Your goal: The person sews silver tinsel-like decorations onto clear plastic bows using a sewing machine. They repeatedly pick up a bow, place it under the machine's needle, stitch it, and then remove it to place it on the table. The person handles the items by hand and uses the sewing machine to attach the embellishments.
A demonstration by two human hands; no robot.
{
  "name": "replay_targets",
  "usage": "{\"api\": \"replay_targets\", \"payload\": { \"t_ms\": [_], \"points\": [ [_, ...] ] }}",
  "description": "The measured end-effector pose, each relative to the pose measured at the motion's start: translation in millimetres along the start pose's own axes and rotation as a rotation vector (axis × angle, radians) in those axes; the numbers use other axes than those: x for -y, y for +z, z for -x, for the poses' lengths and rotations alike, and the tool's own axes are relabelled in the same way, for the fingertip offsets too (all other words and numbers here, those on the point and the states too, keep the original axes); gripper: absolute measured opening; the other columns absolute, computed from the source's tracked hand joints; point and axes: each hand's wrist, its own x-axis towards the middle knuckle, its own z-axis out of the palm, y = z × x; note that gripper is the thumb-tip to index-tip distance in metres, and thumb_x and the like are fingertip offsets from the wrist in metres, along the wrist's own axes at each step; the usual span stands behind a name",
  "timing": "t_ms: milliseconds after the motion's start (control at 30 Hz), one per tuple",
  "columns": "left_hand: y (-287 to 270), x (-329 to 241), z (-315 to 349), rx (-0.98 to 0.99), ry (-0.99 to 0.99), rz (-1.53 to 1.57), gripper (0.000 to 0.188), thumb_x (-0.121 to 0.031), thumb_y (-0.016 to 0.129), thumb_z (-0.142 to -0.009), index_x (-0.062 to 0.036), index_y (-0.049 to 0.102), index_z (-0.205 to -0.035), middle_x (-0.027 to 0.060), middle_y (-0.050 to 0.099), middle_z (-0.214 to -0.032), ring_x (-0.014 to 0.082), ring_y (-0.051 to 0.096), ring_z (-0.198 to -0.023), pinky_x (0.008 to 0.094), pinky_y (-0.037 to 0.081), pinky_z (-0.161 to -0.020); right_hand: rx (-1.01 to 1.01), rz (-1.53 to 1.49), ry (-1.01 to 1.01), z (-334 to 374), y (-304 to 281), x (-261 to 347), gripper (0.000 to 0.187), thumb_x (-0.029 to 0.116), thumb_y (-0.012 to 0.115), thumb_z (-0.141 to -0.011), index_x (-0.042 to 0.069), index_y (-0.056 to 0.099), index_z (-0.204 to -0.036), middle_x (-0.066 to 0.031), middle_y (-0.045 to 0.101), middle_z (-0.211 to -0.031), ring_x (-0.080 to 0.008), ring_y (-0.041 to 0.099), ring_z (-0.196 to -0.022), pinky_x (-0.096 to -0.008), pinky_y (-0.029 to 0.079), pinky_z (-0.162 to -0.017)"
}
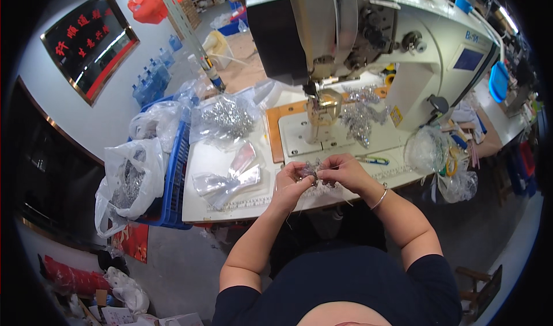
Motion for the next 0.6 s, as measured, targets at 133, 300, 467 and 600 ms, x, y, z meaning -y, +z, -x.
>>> {"api": "replay_targets", "payload": {
  "t_ms": [133, 300, 467, 600],
  "points": [
    [3.2, -32.1, -35.7, 0.021, 0.031, -0.137, 0.035, -0.003, 0.066, -0.075, 0.003, 0.048, -0.104, 0.0095, 0.057, -0.09, 0.014, 0.057, -0.078, 0.0287, 0.049, -0.074, -0.06, -0.049, -0.046, -19.8, -10.2, 22.2, 0.014, 0.009, 0.069, -0.076, -0.001, 0.061, -0.082, -0.0057, 0.061, -0.068, -0.01, 0.056, -0.057, -0.0219, 0.044, -0.051],
    [14.0, -69.8, -81.8, 0.049, -0.01, -0.09, 0.035, -0.005, 0.066, -0.073, 0.0065, 0.051, -0.103, 0.0098, 0.059, -0.087, 0.0137, 0.059, -0.075, 0.0259, 0.049, -0.066, -0.12, -0.225, -0.068, -38.8, -26.5, 57.6, 0.011, 0.008, 0.069, -0.078, 0.0, 0.062, -0.083, -0.0034, 0.061, -0.071, -0.0099, 0.056, -0.059, -0.0218, 0.045, -0.056],
    [21.5, -102.2, -95.3, 0.068, -0.258, 0.026, 0.028, 0.0, 0.058, -0.079, 0.0058, 0.051, -0.105, 0.0126, 0.059, -0.094, 0.0183, 0.063, -0.081, 0.0282, 0.054, -0.076, -0.123, -0.389, 0.047, -41.3, -35.4, 74.9, 0.008, 0.007, 0.067, -0.08, 0.002, 0.064, -0.085, -0.0021, 0.062, -0.08, -0.0097, 0.057, -0.068, -0.0219, 0.046, -0.062],
    [24.5, -110.7, -98.5, 0.031, -0.33, 0.052, 0.025, -0.001, 0.057, -0.081, 0.0043, 0.052, -0.104, 0.0115, 0.059, -0.095, 0.0172, 0.063, -0.081, 0.0277, 0.054, -0.076, -0.11, -0.482, 0.019, -41.7, -42.2, 74.6, 0.01, 0.004, 0.066, -0.08, 0.0, 0.06, -0.088, -0.0045, 0.061, -0.081, -0.0118, 0.059, -0.07, -0.0216, 0.048, -0.062]
  ]
}}
